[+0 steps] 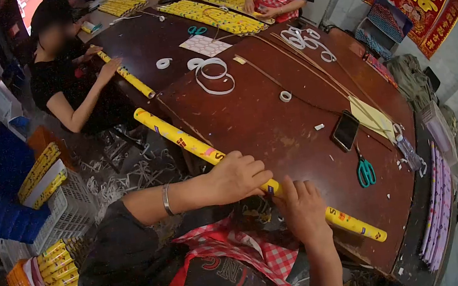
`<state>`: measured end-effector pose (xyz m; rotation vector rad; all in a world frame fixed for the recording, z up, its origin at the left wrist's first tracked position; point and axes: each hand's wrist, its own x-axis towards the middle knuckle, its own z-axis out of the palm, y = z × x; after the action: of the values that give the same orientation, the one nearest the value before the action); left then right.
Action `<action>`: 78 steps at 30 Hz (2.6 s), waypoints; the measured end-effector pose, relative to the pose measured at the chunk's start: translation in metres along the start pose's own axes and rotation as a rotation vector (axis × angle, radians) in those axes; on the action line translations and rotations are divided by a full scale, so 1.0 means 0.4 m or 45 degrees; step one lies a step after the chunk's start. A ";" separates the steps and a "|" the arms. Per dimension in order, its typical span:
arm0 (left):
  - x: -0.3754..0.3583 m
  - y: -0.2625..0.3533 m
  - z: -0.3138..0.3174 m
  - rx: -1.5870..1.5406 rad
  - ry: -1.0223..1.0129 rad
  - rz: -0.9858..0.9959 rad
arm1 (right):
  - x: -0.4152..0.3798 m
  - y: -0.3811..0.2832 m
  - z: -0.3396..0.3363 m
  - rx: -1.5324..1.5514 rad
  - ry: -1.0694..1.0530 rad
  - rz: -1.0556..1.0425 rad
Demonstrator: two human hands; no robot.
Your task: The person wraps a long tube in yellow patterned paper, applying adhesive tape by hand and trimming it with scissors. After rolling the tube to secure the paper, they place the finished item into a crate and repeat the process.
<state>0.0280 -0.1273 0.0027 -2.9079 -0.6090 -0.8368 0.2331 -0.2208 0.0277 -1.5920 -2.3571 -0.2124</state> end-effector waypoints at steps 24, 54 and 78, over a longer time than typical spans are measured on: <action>-0.042 0.063 -0.058 0.191 -0.132 -0.415 | 0.104 0.017 -0.009 0.280 -0.214 -0.341; -1.072 0.082 -0.548 1.001 0.718 -1.833 | 0.555 -0.331 -0.015 -0.136 0.100 -1.281; -0.576 0.105 -0.370 0.192 0.461 -1.610 | 0.730 -0.445 0.088 0.074 0.248 -1.691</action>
<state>-0.2082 -0.2714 0.0109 -1.8659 -2.3278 -1.2060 -0.0387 -0.0210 0.0937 0.2327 -2.7738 -0.4993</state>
